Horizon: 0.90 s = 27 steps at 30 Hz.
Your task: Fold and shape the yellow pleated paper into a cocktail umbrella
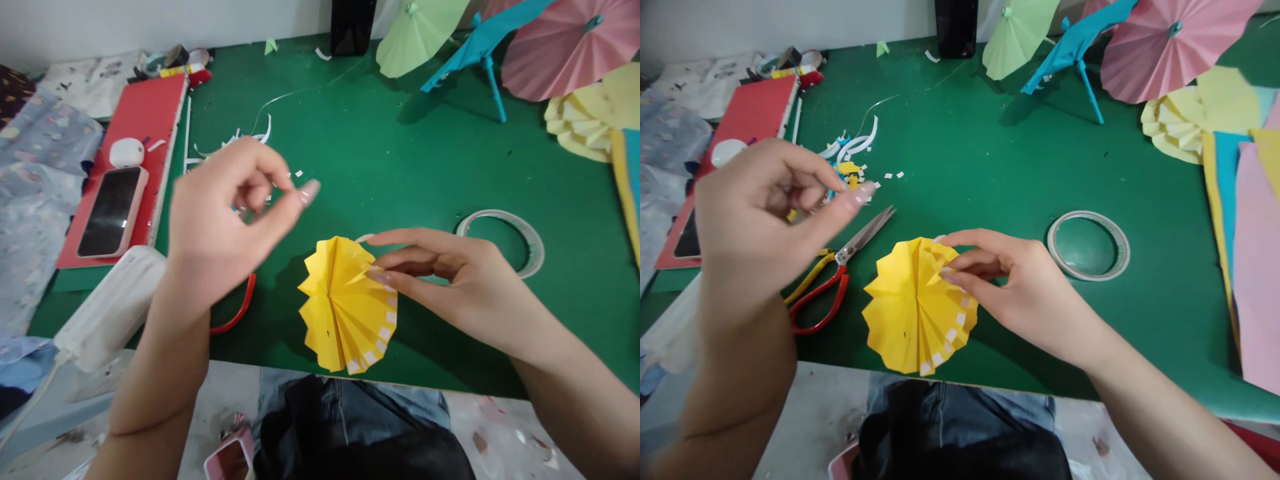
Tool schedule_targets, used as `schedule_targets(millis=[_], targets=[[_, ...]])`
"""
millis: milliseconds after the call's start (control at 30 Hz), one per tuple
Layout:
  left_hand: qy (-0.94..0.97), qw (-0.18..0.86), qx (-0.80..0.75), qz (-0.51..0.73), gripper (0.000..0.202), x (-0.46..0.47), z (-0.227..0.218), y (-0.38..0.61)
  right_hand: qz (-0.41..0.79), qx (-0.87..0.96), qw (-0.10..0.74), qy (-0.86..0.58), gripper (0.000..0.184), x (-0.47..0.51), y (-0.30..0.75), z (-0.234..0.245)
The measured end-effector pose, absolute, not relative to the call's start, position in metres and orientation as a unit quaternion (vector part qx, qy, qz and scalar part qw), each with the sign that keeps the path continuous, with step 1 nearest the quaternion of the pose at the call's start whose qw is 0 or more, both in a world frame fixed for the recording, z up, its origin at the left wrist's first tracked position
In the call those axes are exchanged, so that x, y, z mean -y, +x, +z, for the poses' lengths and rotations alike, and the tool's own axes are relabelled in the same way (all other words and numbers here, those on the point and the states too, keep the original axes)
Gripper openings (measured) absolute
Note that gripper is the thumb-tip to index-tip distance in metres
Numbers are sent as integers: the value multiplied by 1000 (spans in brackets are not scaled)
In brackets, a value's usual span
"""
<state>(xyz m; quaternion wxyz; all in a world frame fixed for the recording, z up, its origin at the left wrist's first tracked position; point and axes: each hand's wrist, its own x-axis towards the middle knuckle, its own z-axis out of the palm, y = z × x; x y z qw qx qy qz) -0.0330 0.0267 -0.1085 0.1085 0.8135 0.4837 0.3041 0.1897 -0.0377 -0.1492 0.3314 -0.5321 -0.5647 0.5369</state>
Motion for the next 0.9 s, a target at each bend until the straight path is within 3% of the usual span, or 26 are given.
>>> schedule_targets(millis=[100, 233, 433, 900], targets=[[896, 201, -329, 220, 8, -6, -106, -13, 498, 586, 355, -531, 28, 39, 188, -150], [944, 155, -271, 109, 19, 3, -120, -2, 494, 584, 381, -519, 26, 39, 186, -152], [949, 104, -282, 91, 21, -5, -134, -2, 492, 609, 370, -500, 33, 40, 188, -153], [967, 6, -243, 83, 21, -3, -133, 1, 308, 743, 330, -494, 48, 48, 187, -153]])
